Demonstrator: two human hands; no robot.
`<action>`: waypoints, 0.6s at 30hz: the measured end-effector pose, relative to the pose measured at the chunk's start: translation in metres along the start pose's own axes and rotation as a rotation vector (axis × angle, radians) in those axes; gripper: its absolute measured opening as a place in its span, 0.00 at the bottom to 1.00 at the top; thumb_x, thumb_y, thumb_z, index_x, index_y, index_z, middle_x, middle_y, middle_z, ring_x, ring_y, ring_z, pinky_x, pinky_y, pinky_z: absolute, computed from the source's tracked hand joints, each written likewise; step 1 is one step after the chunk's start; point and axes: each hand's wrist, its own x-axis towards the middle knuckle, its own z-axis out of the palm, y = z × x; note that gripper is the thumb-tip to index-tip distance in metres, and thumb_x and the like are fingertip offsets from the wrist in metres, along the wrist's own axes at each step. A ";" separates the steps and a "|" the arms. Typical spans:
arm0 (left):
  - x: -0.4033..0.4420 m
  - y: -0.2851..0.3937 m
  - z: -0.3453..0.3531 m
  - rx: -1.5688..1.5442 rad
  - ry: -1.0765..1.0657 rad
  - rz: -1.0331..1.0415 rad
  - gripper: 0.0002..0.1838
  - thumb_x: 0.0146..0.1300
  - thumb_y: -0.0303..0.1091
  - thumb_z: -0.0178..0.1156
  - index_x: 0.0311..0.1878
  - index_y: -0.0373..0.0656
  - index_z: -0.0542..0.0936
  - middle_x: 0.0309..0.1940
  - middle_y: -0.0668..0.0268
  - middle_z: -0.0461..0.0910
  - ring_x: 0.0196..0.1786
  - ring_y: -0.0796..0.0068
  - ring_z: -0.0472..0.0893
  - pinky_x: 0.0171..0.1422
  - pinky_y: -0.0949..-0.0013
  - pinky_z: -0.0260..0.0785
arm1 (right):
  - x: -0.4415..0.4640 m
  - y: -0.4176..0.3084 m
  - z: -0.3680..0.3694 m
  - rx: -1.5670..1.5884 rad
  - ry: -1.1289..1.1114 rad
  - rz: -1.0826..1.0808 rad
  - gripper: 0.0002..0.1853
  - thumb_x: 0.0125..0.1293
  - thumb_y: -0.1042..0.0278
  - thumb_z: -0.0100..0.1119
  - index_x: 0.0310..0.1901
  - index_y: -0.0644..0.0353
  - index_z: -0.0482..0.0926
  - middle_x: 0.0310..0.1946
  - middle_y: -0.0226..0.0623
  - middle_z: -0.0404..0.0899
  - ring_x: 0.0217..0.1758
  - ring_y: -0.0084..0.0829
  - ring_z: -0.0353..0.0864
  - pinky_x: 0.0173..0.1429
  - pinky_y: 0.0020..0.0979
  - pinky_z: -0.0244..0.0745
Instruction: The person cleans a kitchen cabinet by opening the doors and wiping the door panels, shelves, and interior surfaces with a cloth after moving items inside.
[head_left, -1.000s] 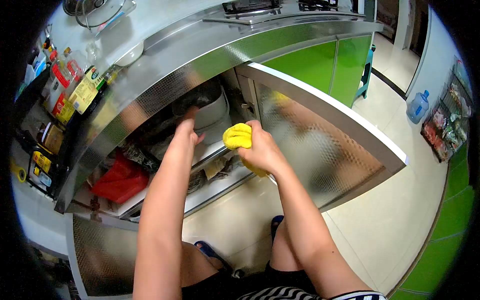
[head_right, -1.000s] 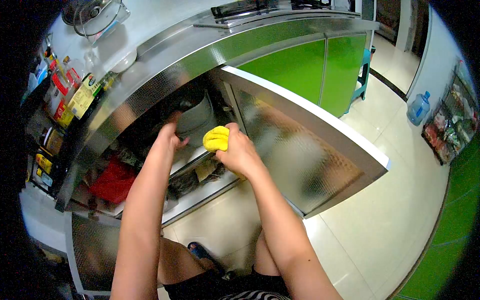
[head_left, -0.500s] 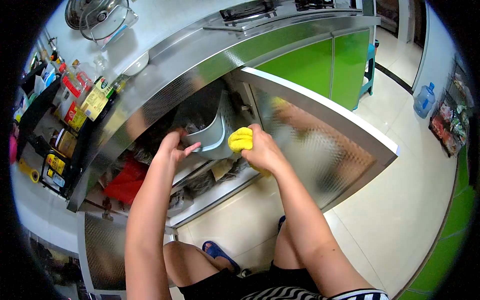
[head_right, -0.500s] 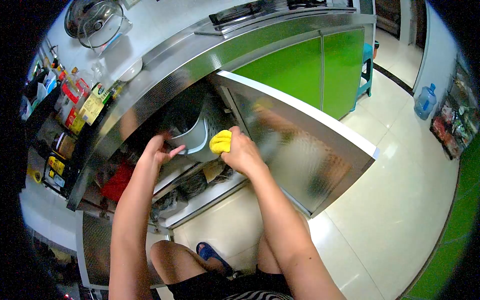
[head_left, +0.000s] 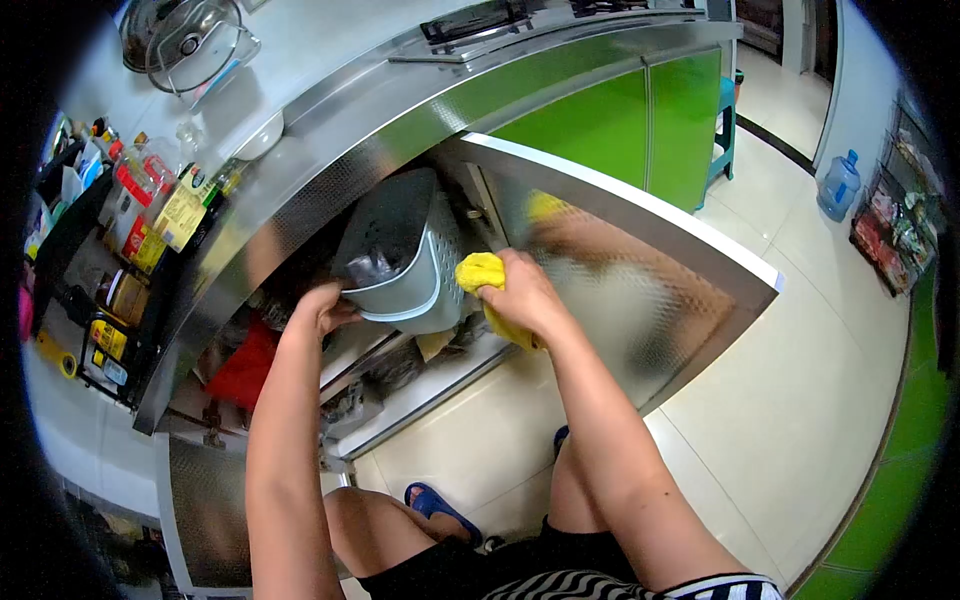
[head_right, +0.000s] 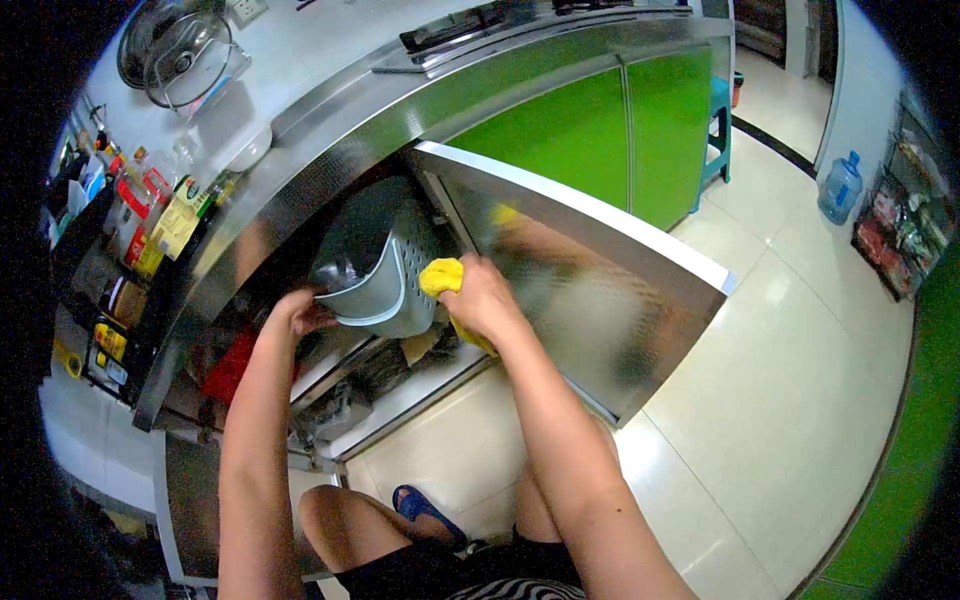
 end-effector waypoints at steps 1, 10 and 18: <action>0.003 -0.002 -0.002 -0.099 -0.069 -0.029 0.17 0.66 0.34 0.50 0.56 0.39 0.73 0.50 0.55 0.75 0.48 0.59 0.76 0.48 0.53 0.75 | 0.000 0.005 0.003 -0.033 0.015 -0.041 0.27 0.52 0.65 0.64 0.53 0.69 0.69 0.43 0.58 0.78 0.51 0.51 0.77 0.57 0.43 0.71; -0.125 -0.017 -0.002 -0.039 0.041 0.105 0.18 0.60 0.24 0.44 0.53 0.37 0.73 0.40 0.57 0.78 0.36 0.64 0.82 0.28 0.64 0.80 | 0.004 0.014 -0.002 0.018 -0.095 0.035 0.25 0.56 0.62 0.63 0.53 0.68 0.72 0.47 0.59 0.77 0.53 0.50 0.77 0.59 0.41 0.70; -0.215 -0.114 -0.048 0.011 0.079 0.169 0.26 0.51 0.20 0.46 0.57 0.33 0.73 0.47 0.63 0.79 0.48 0.73 0.77 0.56 0.73 0.67 | 0.001 0.017 0.017 -0.186 -0.138 -0.033 0.24 0.59 0.59 0.60 0.53 0.65 0.72 0.49 0.55 0.76 0.57 0.48 0.73 0.62 0.40 0.66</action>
